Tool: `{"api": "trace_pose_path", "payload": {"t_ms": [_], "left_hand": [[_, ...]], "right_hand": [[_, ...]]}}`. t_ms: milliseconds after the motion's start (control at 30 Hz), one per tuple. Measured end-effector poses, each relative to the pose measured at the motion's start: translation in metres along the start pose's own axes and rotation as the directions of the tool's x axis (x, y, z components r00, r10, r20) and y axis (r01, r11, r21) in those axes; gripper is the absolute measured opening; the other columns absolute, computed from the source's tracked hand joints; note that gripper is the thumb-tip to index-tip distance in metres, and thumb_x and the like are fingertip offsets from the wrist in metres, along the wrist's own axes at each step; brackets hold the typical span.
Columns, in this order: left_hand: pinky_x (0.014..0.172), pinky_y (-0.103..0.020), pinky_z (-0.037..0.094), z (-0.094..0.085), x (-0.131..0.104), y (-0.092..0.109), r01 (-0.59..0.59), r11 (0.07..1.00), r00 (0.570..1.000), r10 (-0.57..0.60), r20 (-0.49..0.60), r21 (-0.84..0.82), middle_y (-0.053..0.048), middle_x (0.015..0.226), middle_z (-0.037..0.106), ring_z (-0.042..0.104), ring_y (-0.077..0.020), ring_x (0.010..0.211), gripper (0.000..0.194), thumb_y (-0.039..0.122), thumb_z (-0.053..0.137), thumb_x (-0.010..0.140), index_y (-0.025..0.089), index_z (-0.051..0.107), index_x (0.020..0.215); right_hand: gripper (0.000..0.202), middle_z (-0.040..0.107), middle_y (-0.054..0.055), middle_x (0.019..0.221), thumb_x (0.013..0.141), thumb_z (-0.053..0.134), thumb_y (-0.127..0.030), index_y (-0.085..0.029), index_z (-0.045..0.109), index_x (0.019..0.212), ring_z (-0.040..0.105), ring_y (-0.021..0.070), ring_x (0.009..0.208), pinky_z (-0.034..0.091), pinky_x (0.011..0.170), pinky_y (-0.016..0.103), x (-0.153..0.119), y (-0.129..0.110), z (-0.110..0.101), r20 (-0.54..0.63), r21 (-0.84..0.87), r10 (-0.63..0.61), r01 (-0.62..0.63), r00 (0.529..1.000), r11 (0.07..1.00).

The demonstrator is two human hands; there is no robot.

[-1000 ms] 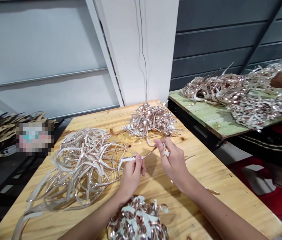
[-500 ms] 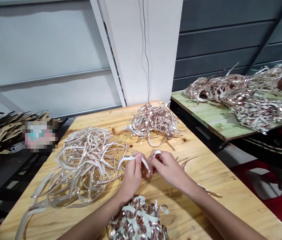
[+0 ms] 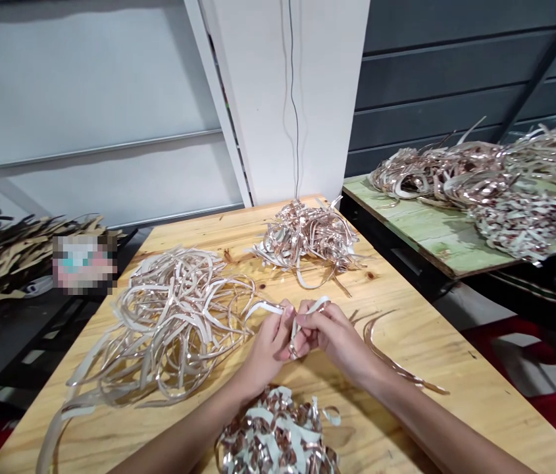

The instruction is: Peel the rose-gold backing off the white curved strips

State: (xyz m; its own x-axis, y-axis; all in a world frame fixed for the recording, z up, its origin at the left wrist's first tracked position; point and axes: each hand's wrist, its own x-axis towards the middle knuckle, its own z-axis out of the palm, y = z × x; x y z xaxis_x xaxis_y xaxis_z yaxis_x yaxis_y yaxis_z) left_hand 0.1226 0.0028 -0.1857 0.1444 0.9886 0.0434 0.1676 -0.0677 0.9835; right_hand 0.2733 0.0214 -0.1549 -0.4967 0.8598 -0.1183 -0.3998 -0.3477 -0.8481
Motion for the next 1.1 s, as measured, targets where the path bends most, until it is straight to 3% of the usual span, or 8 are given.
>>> {"api": "trace_pose_path", "payload": {"t_ms": [100, 233, 367, 500, 633, 767, 933, 1100], "left_hand": [[0.067, -0.030, 0.045, 0.001, 0.010, -0.009, 0.064, 0.995, 0.995, -0.069, -0.070, -0.075, 0.001, 0.066, 0.053, 0.054, -0.0167, 0.064, 0.056, 0.071, 0.040, 0.099, 0.021, 0.051, 0.077], [0.061, -0.029, 0.045, 0.004, 0.018, -0.015, 0.103, 0.965, 0.985, -0.132, -0.106, -0.243, 0.004, 0.060, 0.049, 0.052, -0.0145, 0.055, 0.056, 0.071, 0.044, 0.097, 0.021, 0.050, 0.072], [0.058, -0.026, 0.043, 0.006, 0.015, -0.008, 0.118, 0.951, 0.988, -0.140, -0.058, -0.287, 0.001, 0.065, 0.056, 0.053, -0.0129, 0.058, 0.051, 0.065, 0.059, 0.094, 0.018, 0.059, 0.073], [0.053, -0.023, 0.041, -0.008, 0.023, 0.005, 0.005, 0.887, 0.961, -0.131, -0.243, -0.461, 0.003, 0.062, 0.055, 0.051, -0.0105, 0.053, 0.053, 0.067, 0.065, 0.089, 0.016, 0.059, 0.075], [0.060, -0.023, 0.049, -0.040, 0.038, 0.028, -0.280, 0.716, 0.891, -0.055, -0.451, -0.639, 0.006, 0.068, 0.052, 0.046, -0.0076, 0.051, 0.042, 0.059, 0.070, 0.090, 0.018, 0.061, 0.091], [0.057, -0.022, 0.049, -0.063, 0.046, 0.051, -0.350, 0.588, 0.858, -0.111, -0.502, -0.729, 0.004, 0.072, 0.053, 0.043, -0.0073, 0.049, 0.040, 0.054, 0.060, 0.098, 0.014, 0.065, 0.104], [0.059, -0.025, 0.050, -0.065, 0.045, 0.058, -0.375, 0.614, 0.857, -0.055, -0.512, -0.695, 0.002, 0.065, 0.053, 0.043, -0.0095, 0.048, 0.041, 0.050, 0.053, 0.099, 0.012, 0.068, 0.098], [0.061, -0.024, 0.049, -0.067, 0.049, 0.044, -0.480, 0.721, 0.805, 0.135, -0.577, -0.500, 0.001, 0.063, 0.054, 0.049, -0.0126, 0.057, 0.026, 0.038, 0.062, 0.093, 0.016, 0.066, 0.080]], "right_hand": [[0.030, 0.062, -0.003, 0.052, 0.084, 0.077, -0.034, -0.019, 0.058, 0.066, 0.058, 0.0120, 0.045, 0.046, 0.049, 0.021, -0.013, 0.003, 0.014, 0.073, 0.066, 0.021, -0.026, 0.997, 0.998], [0.026, 0.059, -0.005, 0.050, 0.083, 0.082, -0.035, -0.019, 0.063, 0.077, 0.058, 0.0138, 0.044, 0.042, 0.047, 0.022, -0.035, 0.004, 0.031, 0.417, -0.121, 0.066, -0.017, 0.906, 0.993], [0.023, 0.065, 0.001, 0.066, 0.096, 0.067, -0.036, -0.020, 0.059, 0.082, 0.069, 0.0189, 0.061, 0.046, 0.056, 0.026, -0.041, -0.004, 0.027, 0.380, -0.246, -0.063, 0.166, 0.923, 0.955], [0.024, 0.063, 0.001, 0.083, 0.084, 0.074, -0.025, -0.021, 0.057, 0.101, 0.060, 0.0160, 0.069, 0.043, 0.062, 0.025, -0.039, -0.009, 0.022, 0.432, -0.333, -0.099, 0.261, 0.896, 0.906], [0.032, 0.056, -0.001, 0.084, 0.074, 0.077, -0.027, -0.020, 0.064, 0.102, 0.054, 0.0149, 0.071, 0.042, 0.065, 0.025, -0.030, -0.006, 0.023, 0.593, -0.380, -0.150, 0.439, 0.791, 0.814], [0.051, 0.059, 0.003, 0.096, 0.067, 0.085, -0.056, -0.017, 0.076, 0.099, 0.056, 0.0184, 0.083, 0.045, 0.073, 0.028, -0.018, 0.001, 0.020, 0.735, -0.316, -0.190, 0.577, 0.651, 0.753], [0.041, 0.060, 0.001, 0.084, 0.102, 0.057, -0.050, -0.020, 0.084, 0.096, 0.057, 0.0150, 0.080, 0.043, 0.080, 0.030, -0.021, 0.008, 0.020, 0.643, -0.434, -0.151, 0.519, 0.751, 0.737], [0.042, 0.055, 0.000, 0.084, 0.090, 0.074, -0.054, -0.022, 0.080, 0.117, 0.056, 0.0175, 0.083, 0.040, 0.085, 0.033, -0.021, 0.009, 0.015, 0.685, -0.546, -0.153, 0.641, 0.712, 0.540]]}}
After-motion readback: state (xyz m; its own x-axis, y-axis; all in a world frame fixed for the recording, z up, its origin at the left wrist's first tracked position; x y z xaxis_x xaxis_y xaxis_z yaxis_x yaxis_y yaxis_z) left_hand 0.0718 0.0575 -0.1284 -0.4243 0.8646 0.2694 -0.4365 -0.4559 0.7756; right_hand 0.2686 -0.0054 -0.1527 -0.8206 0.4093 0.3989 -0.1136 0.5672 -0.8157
